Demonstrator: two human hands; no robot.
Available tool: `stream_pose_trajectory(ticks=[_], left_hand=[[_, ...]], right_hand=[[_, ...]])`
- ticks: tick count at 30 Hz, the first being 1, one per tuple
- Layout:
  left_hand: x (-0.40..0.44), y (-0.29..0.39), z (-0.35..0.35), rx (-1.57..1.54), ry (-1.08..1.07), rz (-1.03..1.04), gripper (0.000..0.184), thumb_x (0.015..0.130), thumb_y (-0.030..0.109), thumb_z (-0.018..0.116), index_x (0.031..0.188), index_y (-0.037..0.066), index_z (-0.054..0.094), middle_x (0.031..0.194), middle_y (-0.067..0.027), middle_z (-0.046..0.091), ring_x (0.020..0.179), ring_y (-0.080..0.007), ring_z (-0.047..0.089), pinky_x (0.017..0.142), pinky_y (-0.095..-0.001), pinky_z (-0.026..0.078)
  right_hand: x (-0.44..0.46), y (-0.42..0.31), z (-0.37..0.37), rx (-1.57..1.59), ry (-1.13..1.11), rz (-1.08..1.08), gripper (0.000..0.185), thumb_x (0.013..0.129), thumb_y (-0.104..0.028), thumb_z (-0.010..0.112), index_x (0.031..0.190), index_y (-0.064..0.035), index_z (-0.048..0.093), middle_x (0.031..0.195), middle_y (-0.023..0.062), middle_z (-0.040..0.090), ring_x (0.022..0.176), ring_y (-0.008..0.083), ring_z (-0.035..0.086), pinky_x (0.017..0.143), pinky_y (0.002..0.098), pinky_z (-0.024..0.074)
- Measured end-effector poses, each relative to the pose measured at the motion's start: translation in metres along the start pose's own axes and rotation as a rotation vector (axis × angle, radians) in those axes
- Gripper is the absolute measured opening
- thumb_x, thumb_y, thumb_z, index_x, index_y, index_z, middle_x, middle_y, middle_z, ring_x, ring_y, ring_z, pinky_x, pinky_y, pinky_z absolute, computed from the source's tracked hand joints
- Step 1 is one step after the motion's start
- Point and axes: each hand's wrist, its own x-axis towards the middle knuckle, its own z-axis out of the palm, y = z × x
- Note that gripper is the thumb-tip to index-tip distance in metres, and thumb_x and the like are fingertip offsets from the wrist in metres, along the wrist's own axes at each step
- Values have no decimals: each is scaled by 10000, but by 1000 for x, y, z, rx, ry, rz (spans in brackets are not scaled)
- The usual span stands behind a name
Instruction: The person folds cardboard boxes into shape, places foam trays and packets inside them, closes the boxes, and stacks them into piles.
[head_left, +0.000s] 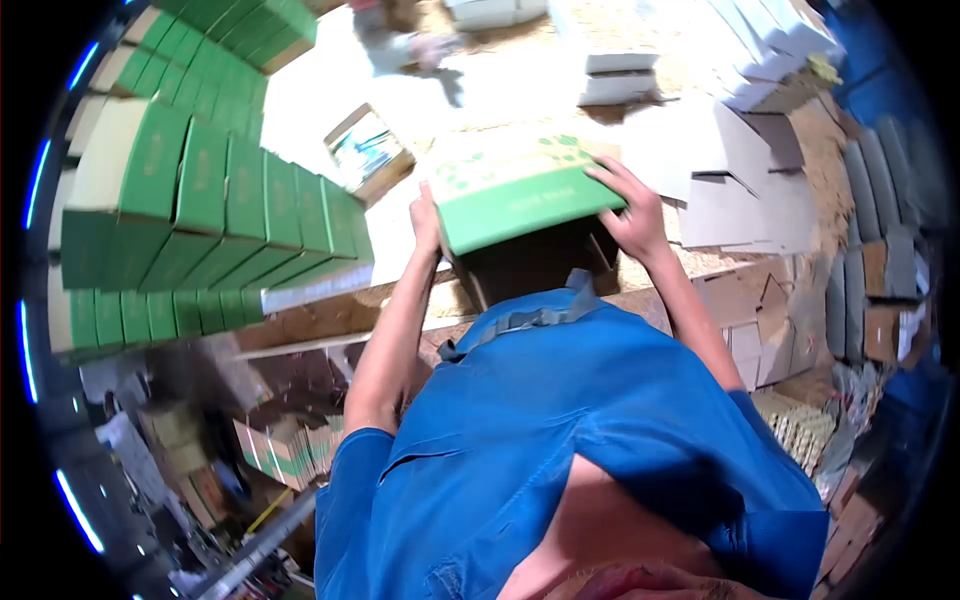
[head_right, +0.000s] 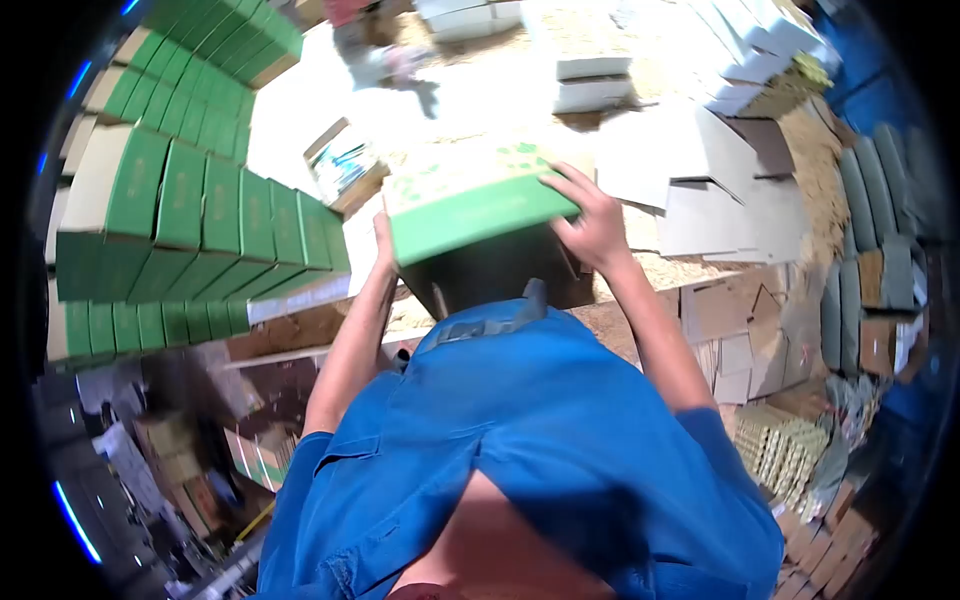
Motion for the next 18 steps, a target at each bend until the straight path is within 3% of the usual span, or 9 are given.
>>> stream_pose_trajectory(ticks=[3, 4, 7, 11, 13, 14, 16, 17, 18], left_hand=[[45, -45, -3, 36, -216, -37, 398, 1000, 315, 498, 1057, -56, 630, 903, -78, 666, 760, -137, 614, 662, -302, 527], [45, -44, 7, -199, -268, -140, 389, 1000, 307, 496, 1060, -54, 630, 917, -82, 666, 784, -136, 610, 668, -294, 524], [38, -37, 16, -47, -330, -414, 553, 1001, 467, 455, 1275, -5, 542, 1095, -119, 638, 962, -182, 620, 831, -340, 521], [-23, 77, 10, -421, -437, -440, 767, 940, 635, 464, 1400, 22, 439, 1337, -138, 533, 1250, -208, 490, 1073, -376, 369], [-46, 90, 28, 98, -321, -127, 541, 957, 314, 575, 1373, -4, 443, 1306, -143, 558, 1224, -231, 504, 1073, -383, 357], [-43, 81, 26, 60, -308, -136, 506, 933, 226, 580, 1359, -13, 447, 1283, -147, 570, 1194, -231, 522, 1050, -370, 377], [-39, 73, 21, -98, -257, -232, 424, 905, 66, 545, 1313, -25, 474, 1212, -147, 607, 1088, -226, 579, 971, -337, 437], [-39, 71, 19, -102, -247, -236, 424, 905, 66, 545, 1313, -25, 474, 1212, -147, 607, 1088, -226, 579, 971, -337, 437], [-35, 70, 17, -109, -256, -253, 411, 906, 61, 537, 1304, -28, 481, 1200, -149, 612, 1070, -225, 587, 957, -339, 446]], right_hand=[[68, 6, 8, -229, -14, 137, 265, 782, -325, 665, 934, -127, 753, 846, 155, 706, 819, 366, 672, 761, 418, 548], [86, 29, 17, -320, -8, 111, 337, 797, -393, 656, 904, -88, 753, 823, 194, 697, 816, 373, 674, 783, 430, 545], [108, 72, 42, -483, -256, 409, 562, 803, -500, 668, 873, 55, 714, 867, 246, 696, 860, 384, 680, 808, 439, 542], [118, 75, 53, -493, -247, 359, 604, 779, -548, 700, 812, 56, 705, 915, 276, 684, 869, 399, 673, 809, 447, 539], [128, 103, 47, -450, -384, 421, 670, 779, -555, 697, 950, 93, 683, 903, 241, 698, 868, 378, 685, 801, 424, 549], [139, 163, 49, -309, -411, 155, 710, 783, -556, 698, 1082, 85, 633, 942, 239, 692, 905, 344, 687, 773, 410, 563], [162, 181, 12, 217, -269, 426, 794, 806, -550, 688, 1308, 38, 506, 1065, 237, 653, 1000, 296, 669, 732, 384, 586], [177, 160, -21, 596, -83, 958, 829, 825, -544, 677, 1401, -2, 429, 1149, 239, 621, 1058, 282, 648, 719, 373, 596], [198, 184, -26, 581, 115, 1007, 782, 803, -519, 717, 1384, -60, 466, 1229, 193, 594, 1099, 300, 618, 733, 397, 596]])
